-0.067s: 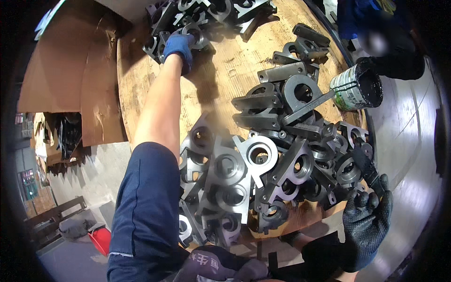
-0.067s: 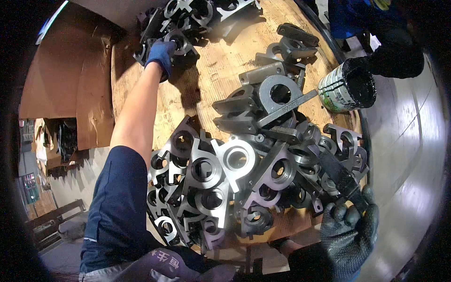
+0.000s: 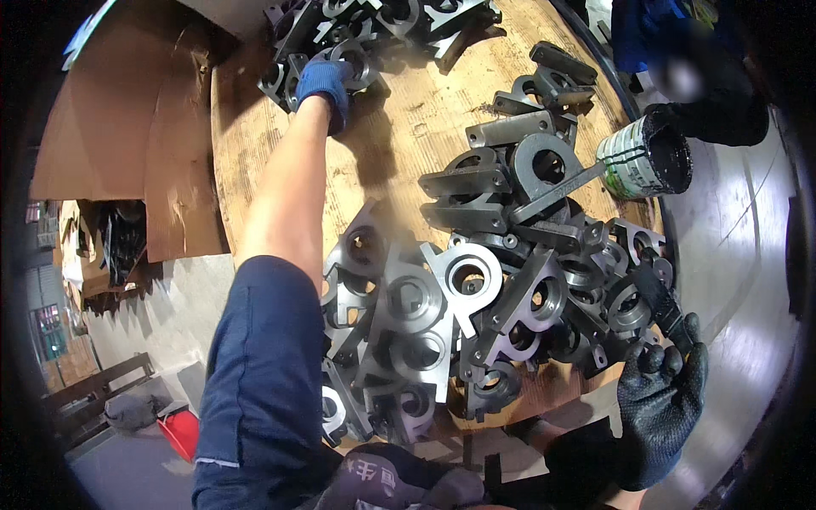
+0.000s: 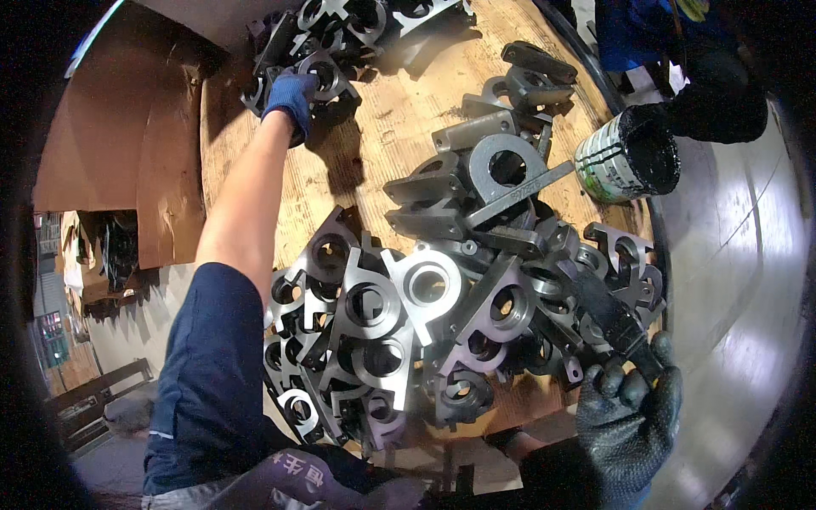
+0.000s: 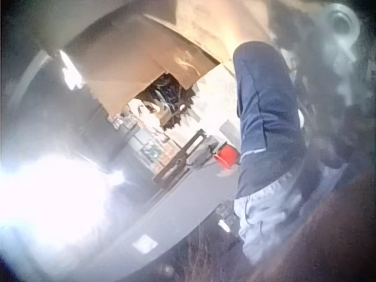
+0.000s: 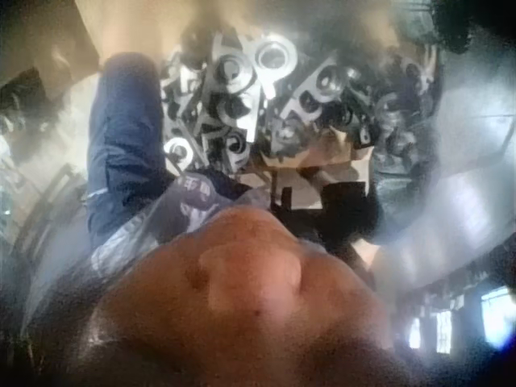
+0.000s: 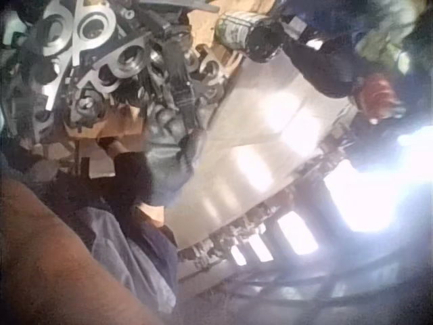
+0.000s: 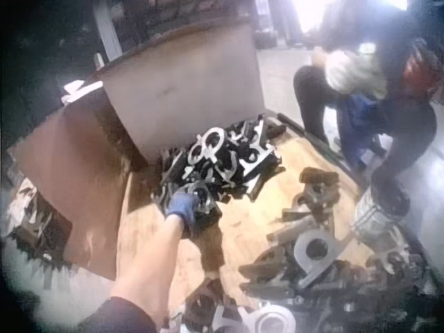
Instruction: The person sits on the floor and repeatedly picks up metal brackets from a pile on a low table. They apply black paint to each bracket using a brush and place the painted pieces back on the table. Another worker is visible in the background performing the same task.
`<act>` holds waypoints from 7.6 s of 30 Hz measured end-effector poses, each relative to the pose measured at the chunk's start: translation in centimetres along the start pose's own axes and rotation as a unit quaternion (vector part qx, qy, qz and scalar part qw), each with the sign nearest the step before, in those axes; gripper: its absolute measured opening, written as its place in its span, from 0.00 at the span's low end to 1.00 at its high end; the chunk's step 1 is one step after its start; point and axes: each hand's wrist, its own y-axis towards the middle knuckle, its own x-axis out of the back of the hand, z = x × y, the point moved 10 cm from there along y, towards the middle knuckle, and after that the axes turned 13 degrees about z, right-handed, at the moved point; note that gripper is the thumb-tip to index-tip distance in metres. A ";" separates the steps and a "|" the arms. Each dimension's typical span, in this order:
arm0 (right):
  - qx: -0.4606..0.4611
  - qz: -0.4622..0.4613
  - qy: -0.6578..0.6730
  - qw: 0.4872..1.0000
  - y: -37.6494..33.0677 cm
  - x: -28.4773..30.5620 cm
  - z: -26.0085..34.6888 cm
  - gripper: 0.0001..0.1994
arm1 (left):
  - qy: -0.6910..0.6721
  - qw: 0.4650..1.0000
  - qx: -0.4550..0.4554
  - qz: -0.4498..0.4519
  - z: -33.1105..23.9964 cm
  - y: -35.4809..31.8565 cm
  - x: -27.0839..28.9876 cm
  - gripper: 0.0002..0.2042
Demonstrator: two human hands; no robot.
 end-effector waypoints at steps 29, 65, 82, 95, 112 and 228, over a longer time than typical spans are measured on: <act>0.043 -0.014 -0.177 0.983 -2.3 -2.0 0.9 0.22 | -0.385 0.914 0.110 0.068 11.7 -16.5 -3.0 0.12; 0.007 0.493 -0.167 0.854 -20.5 -20.6 -2.3 0.16 | -0.483 0.860 -0.136 0.098 -8.9 -62.2 13.7 0.21; -0.057 0.542 -0.128 0.828 -23.1 -20.3 -0.9 0.15 | -0.356 0.913 -0.191 0.057 -12.2 -64.9 14.7 0.20; -0.063 0.504 0.000 0.861 -22.6 -19.4 -2.5 0.20 | -0.416 0.892 -0.170 0.046 -13.1 -64.2 14.1 0.14; -0.084 0.438 -0.003 0.895 -21.4 -19.1 -3.2 0.19 | -0.412 0.902 -0.132 -0.007 -13.3 -64.2 13.9 0.14; -0.226 0.467 0.196 0.833 -21.7 -19.9 -6.5 0.23 | -0.490 0.861 -0.130 0.041 -12.1 -61.6 11.2 0.19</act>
